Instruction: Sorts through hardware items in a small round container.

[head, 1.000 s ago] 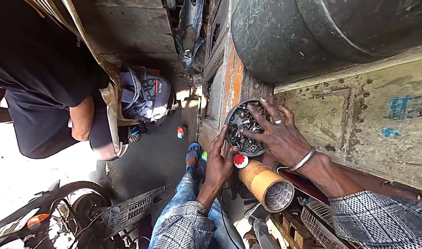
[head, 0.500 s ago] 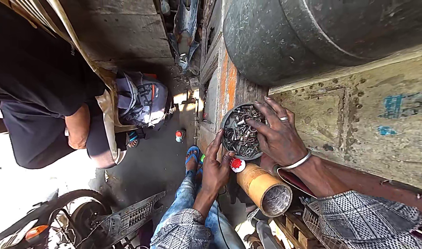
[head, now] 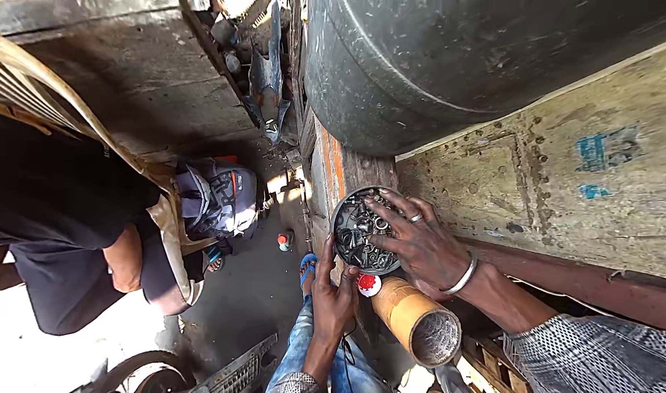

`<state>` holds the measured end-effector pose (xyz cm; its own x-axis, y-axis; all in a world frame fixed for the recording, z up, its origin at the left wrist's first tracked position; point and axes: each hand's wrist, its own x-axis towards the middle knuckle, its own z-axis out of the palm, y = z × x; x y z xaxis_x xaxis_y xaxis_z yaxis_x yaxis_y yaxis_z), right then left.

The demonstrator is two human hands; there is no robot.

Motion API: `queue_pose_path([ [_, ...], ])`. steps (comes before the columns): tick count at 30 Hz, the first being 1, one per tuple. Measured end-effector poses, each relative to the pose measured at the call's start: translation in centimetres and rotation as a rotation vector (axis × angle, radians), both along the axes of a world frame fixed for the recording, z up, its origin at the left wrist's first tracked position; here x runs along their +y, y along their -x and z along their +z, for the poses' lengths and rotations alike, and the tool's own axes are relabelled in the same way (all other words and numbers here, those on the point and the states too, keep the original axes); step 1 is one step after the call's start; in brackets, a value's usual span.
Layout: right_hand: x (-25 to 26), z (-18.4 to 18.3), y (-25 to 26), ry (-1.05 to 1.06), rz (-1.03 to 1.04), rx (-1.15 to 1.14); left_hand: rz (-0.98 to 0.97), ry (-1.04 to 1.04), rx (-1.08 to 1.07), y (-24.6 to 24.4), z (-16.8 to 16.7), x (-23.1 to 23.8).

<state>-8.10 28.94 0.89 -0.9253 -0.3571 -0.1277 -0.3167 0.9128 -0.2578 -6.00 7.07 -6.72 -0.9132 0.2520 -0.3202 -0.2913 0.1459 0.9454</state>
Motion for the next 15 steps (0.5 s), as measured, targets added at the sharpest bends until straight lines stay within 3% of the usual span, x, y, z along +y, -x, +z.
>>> queue_pose_path([
  [5, -1.6, 0.0, 0.9, -0.098, 0.13, -0.043, -0.008, 0.06, 0.025, 0.0, 0.0, -0.1],
  [9, -0.8, 0.7, 2.6, -0.189, 0.102, -0.049, -0.003, 0.04, 0.036, -0.1, 0.0, 0.0],
  [15, 2.1, 1.1, 2.3, 0.056, -0.163, 0.093, 0.015, 0.047, 0.01, -0.2, 0.0, 0.1],
])
